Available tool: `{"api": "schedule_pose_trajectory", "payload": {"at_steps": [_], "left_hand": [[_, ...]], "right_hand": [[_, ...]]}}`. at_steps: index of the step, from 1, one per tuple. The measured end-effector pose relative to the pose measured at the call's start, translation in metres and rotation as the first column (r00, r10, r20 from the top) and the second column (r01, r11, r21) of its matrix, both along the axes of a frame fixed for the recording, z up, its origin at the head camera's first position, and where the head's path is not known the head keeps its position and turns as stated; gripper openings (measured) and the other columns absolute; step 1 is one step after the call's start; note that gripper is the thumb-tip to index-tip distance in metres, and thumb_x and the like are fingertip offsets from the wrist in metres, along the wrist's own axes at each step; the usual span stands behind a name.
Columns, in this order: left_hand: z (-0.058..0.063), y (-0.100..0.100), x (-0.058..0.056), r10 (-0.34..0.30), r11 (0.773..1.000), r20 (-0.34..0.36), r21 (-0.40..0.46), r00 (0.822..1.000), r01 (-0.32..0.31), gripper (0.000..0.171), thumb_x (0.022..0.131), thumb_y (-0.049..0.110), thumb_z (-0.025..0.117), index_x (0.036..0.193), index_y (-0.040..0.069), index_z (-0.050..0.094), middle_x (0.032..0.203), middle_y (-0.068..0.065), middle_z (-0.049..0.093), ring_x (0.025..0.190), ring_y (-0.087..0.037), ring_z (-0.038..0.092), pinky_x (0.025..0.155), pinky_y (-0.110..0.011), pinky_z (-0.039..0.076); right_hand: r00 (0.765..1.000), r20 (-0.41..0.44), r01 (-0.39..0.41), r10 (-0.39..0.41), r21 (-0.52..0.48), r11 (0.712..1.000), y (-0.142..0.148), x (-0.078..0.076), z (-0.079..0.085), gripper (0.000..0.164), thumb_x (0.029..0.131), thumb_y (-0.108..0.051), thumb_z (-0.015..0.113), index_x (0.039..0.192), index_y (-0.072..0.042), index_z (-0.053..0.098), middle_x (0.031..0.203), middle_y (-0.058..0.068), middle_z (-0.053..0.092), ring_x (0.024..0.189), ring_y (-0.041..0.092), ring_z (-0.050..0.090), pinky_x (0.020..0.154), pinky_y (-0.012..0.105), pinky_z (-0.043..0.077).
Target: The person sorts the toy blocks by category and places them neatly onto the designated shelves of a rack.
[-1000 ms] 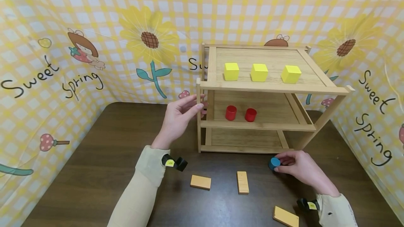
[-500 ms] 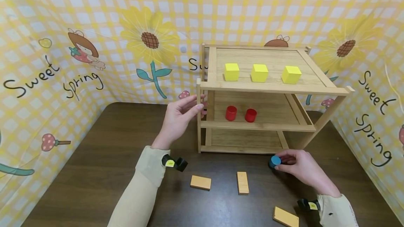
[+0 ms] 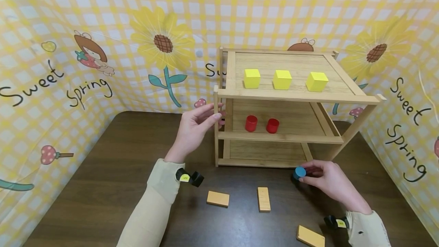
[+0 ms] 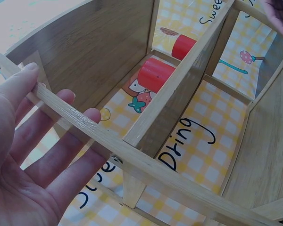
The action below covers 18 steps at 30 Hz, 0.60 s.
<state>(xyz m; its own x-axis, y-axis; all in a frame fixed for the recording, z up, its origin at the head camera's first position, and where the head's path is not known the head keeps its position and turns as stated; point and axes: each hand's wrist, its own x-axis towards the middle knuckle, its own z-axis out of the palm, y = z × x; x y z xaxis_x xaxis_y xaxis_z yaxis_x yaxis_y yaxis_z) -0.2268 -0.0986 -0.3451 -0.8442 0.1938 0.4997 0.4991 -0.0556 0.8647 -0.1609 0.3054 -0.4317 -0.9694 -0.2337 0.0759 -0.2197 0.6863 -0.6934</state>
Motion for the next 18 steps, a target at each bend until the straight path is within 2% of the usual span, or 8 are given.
{"api": "schedule_pose_trajectory", "payload": {"at_steps": [4,8,14,18], "left_hand": [[0.0005,-0.0001,0.0009,0.001,1.0,0.003,0.002,1.0,-0.001,0.033,0.099,0.003,0.067,0.131,-0.004,0.065,0.122,-0.014,0.071,0.101,-0.04,0.07,0.084,-0.037,0.059],[0.0003,-0.0007,0.001,0.006,1.0,0.003,-0.006,1.0,-0.006,0.034,0.099,0.003,0.067,0.131,-0.004,0.065,0.124,-0.015,0.07,0.098,-0.028,0.073,0.085,-0.037,0.058],[0.0002,-0.0006,0.0011,0.014,1.0,0.002,-0.013,1.0,-0.014,0.034,0.099,0.003,0.067,0.132,-0.004,0.065,0.123,-0.012,0.071,0.097,-0.032,0.073,0.084,-0.037,0.059],[0.0007,-0.0004,0.0016,0.011,1.0,0.006,-0.007,1.0,-0.011,0.034,0.099,0.002,0.067,0.132,-0.006,0.064,0.124,-0.013,0.07,0.099,-0.033,0.072,0.085,-0.038,0.059]], "right_hand": [[1.0,-0.018,-0.005,0.005,0.0,1.0,-0.0008,-0.0004,0.0014,0.03,0.086,-0.023,0.086,0.11,-0.007,0.075,0.105,0.003,0.074,0.095,0.022,0.071,0.076,0.028,0.058],[0.999,-0.035,-0.005,0.004,-0.005,1.0,-0.0015,-0.0013,0.0036,0.03,0.086,-0.025,0.085,0.11,-0.009,0.076,0.105,0.002,0.074,0.096,0.022,0.071,0.077,0.029,0.058],[0.998,-0.057,0.003,-0.003,-0.005,1.0,-0.0038,-0.0017,0.0077,0.03,0.086,-0.026,0.085,0.11,-0.01,0.076,0.105,0.001,0.074,0.095,0.022,0.071,0.079,0.036,0.059],[0.998,-0.067,0.005,-0.006,-0.003,1.0,-0.0058,-0.0023,0.0092,0.028,0.086,-0.026,0.085,0.108,-0.011,0.076,0.103,-0.002,0.074,0.095,0.021,0.071,0.079,0.036,0.059]]}}
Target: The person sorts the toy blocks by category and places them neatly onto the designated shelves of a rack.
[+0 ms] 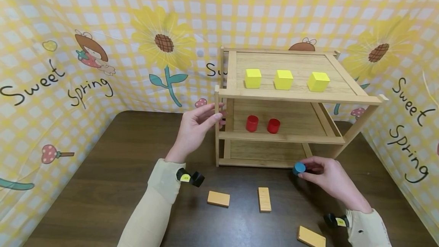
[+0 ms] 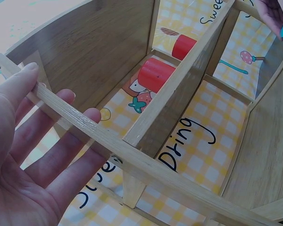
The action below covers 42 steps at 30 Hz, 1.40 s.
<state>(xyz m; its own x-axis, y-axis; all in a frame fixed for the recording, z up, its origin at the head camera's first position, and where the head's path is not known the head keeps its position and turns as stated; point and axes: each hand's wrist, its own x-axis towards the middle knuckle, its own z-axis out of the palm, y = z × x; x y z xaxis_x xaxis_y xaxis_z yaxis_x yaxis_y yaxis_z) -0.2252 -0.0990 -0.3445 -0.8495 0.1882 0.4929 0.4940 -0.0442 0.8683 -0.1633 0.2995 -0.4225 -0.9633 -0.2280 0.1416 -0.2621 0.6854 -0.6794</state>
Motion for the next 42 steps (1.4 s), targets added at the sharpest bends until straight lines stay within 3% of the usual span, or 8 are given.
{"api": "schedule_pose_trajectory", "payload": {"at_steps": [6,16,20,25,33,42], "left_hand": [[-0.001,0.0,-0.001,-0.008,1.0,-0.002,0.013,1.0,0.008,0.033,0.099,0.0,0.066,0.131,-0.008,0.063,0.123,-0.015,0.07,0.105,-0.035,0.07,0.085,-0.038,0.058],[-0.001,0.0,-0.002,-0.038,0.999,-0.019,0.024,0.999,0.038,0.032,0.099,0.001,0.065,0.13,-0.007,0.064,0.125,-0.014,0.069,0.1,-0.026,0.073,0.085,-0.039,0.058],[0.0,0.0,-0.002,-0.031,0.999,-0.023,0.016,0.999,0.031,0.032,0.099,0.003,0.066,0.13,-0.005,0.065,0.124,-0.013,0.07,0.098,-0.029,0.073,0.085,-0.04,0.058],[0.0,0.0,-0.001,-0.017,1.0,-0.026,0.004,1.0,0.017,0.032,0.099,0.003,0.067,0.13,-0.004,0.065,0.122,-0.012,0.071,0.097,-0.034,0.073,0.084,-0.039,0.058],[-0.001,0.001,-0.001,-0.012,1.0,-0.015,0.008,1.0,0.012,0.032,0.099,0.001,0.067,0.13,-0.006,0.065,0.124,-0.012,0.07,0.1,-0.046,0.069,0.085,-0.037,0.058],[-0.001,0.001,-0.002,-0.022,1.0,-0.026,0.009,0.999,0.022,0.031,0.099,0.002,0.066,0.13,-0.004,0.066,0.123,-0.019,0.069,0.099,-0.045,0.069,0.084,-0.038,0.059]], "right_hand": [[1.0,-0.014,0.006,-0.006,-0.005,1.0,-0.002,0.0,0.003,0.025,0.087,-0.025,0.085,0.107,-0.014,0.076,0.101,-0.004,0.074,0.093,0.017,0.072,0.076,0.028,0.058],[0.998,-0.07,-0.008,0.006,-0.038,0.999,-0.005,0.003,0.01,0.025,0.088,-0.025,0.084,0.11,-0.017,0.074,0.103,-0.006,0.074,0.093,0.019,0.073,0.078,0.03,0.058],[0.993,-0.12,-0.001,-0.002,-0.025,1.0,-0.006,0.003,0.012,0.024,0.088,-0.025,0.084,0.109,-0.018,0.075,0.102,-0.008,0.075,0.093,0.022,0.073,0.078,0.034,0.059],[0.985,-0.168,0.03,-0.029,0.001,1.0,-0.008,0.003,0.016,0.025,0.086,-0.026,0.086,0.108,-0.02,0.076,0.1,-0.011,0.075,0.092,0.024,0.073,0.077,0.03,0.057],[0.981,-0.182,0.063,-0.061,0.004,0.998,-0.011,0.007,0.024,0.027,0.085,-0.028,0.086,0.11,-0.02,0.076,0.1,-0.011,0.075,0.09,0.014,0.071,0.077,0.022,0.053],[0.973,-0.222,0.065,-0.068,-0.02,0.998,-0.011,0.009,0.029,0.03,0.084,-0.025,0.087,0.112,-0.02,0.076,0.101,-0.009,0.075,0.089,0.009,0.07,0.074,0.018,0.052]]}}
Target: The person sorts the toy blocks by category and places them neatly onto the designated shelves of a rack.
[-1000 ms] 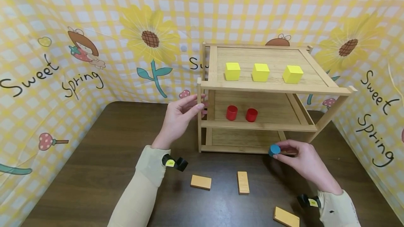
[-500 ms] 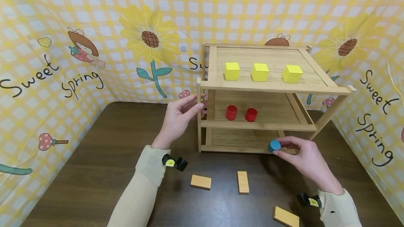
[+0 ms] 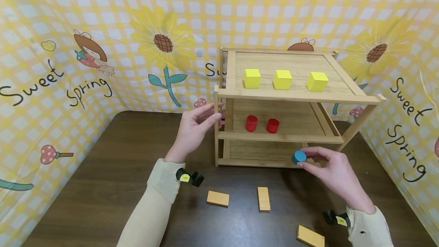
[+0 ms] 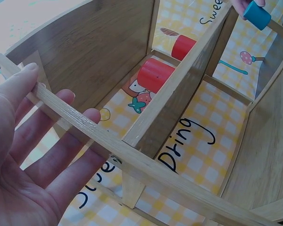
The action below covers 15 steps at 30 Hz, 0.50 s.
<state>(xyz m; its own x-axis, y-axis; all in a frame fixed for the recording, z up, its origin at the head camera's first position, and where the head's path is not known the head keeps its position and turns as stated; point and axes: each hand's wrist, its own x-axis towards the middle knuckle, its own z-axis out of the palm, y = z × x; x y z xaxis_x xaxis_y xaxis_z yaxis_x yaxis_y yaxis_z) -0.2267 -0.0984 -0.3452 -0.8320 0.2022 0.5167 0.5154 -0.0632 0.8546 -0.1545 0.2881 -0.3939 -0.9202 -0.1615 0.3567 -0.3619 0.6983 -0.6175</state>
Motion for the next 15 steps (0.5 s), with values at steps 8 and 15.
{"api": "schedule_pose_trajectory", "payload": {"at_steps": [8,15], "left_hand": [[-0.0005,-0.0005,-0.0001,-0.002,1.0,-0.008,0.0,1.0,0.002,0.031,0.099,0.003,0.067,0.129,-0.004,0.066,0.122,-0.016,0.07,0.099,-0.048,0.068,0.084,-0.038,0.059],[-0.0011,-0.0006,-0.0007,-0.004,1.0,-0.001,0.004,1.0,0.004,0.031,0.099,0.003,0.067,0.129,-0.003,0.067,0.121,-0.013,0.071,0.098,-0.047,0.069,0.085,-0.039,0.058]], "right_hand": [[0.999,-0.042,-0.007,0.006,-0.015,1.0,-0.0013,0.0013,0.0042,0.032,0.083,-0.021,0.088,0.113,-0.018,0.076,0.102,-0.009,0.075,0.089,0.004,0.068,0.074,0.015,0.051],[0.997,-0.076,0.005,-0.006,-0.01,1.0,-0.0025,0.0028,0.0085,0.035,0.082,-0.02,0.089,0.115,-0.017,0.076,0.102,-0.008,0.075,0.091,0.001,0.067,0.074,0.015,0.05]]}}
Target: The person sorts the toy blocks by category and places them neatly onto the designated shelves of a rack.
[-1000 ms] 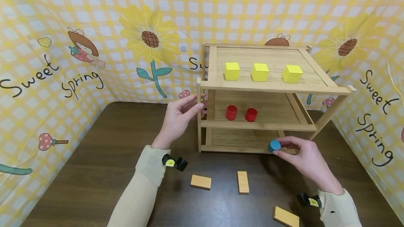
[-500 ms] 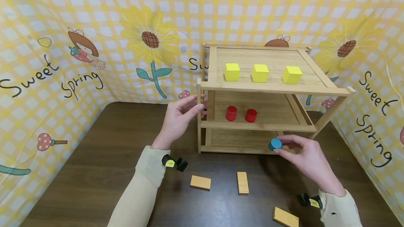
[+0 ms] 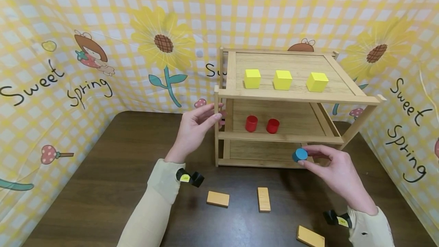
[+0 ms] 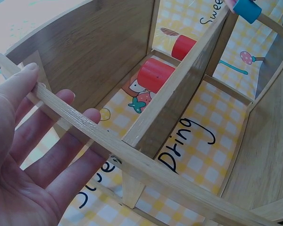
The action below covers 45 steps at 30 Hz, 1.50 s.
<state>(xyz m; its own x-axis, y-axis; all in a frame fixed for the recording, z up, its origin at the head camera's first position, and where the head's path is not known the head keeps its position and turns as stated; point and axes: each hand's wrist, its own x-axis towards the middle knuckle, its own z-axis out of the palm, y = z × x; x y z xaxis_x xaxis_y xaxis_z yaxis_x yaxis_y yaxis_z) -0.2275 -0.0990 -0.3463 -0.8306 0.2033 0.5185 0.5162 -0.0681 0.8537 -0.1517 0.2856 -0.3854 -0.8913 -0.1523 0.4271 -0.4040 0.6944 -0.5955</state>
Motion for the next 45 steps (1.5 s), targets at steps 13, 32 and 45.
{"api": "schedule_pose_trajectory", "payload": {"at_steps": [13,32,45], "left_hand": [[0.0,0.001,0.0,-0.013,1.0,-0.008,0.009,1.0,0.013,0.03,0.1,0.003,0.066,0.129,-0.003,0.067,0.123,-0.022,0.068,0.1,-0.032,0.073,0.085,-0.041,0.058],[0.0,0.001,0.0,-0.004,1.0,-0.009,0.004,1.0,0.004,0.031,0.1,0.004,0.066,0.129,-0.003,0.067,0.123,-0.012,0.071,0.103,-0.027,0.072,0.085,-0.04,0.058],[0.001,0.001,0.0,0.013,1.0,0.003,-0.002,1.0,-0.013,0.032,0.098,0.002,0.067,0.13,-0.004,0.066,0.124,-0.012,0.07,0.107,-0.042,0.068,0.087,-0.038,0.057]], "right_hand": [[0.999,-0.044,0.006,-0.007,-0.033,0.999,-0.002,0.004,0.007,0.039,0.08,-0.016,0.091,0.116,-0.019,0.077,0.099,-0.01,0.075,0.092,0.002,0.067,0.074,0.016,0.049],[0.996,-0.082,0.042,-0.046,-0.051,0.998,-0.003,0.007,0.015,0.037,0.078,-0.015,0.091,0.112,-0.022,0.078,0.1,-0.007,0.075,0.092,0.001,0.065,0.061,0.017,0.048],[0.993,-0.084,0.081,-0.087,-0.073,0.994,-0.005,0.008,0.02,0.035,0.08,-0.018,0.091,0.112,-0.023,0.078,0.101,-0.005,0.075,0.093,0.002,0.064,0.064,0.017,0.046]]}}
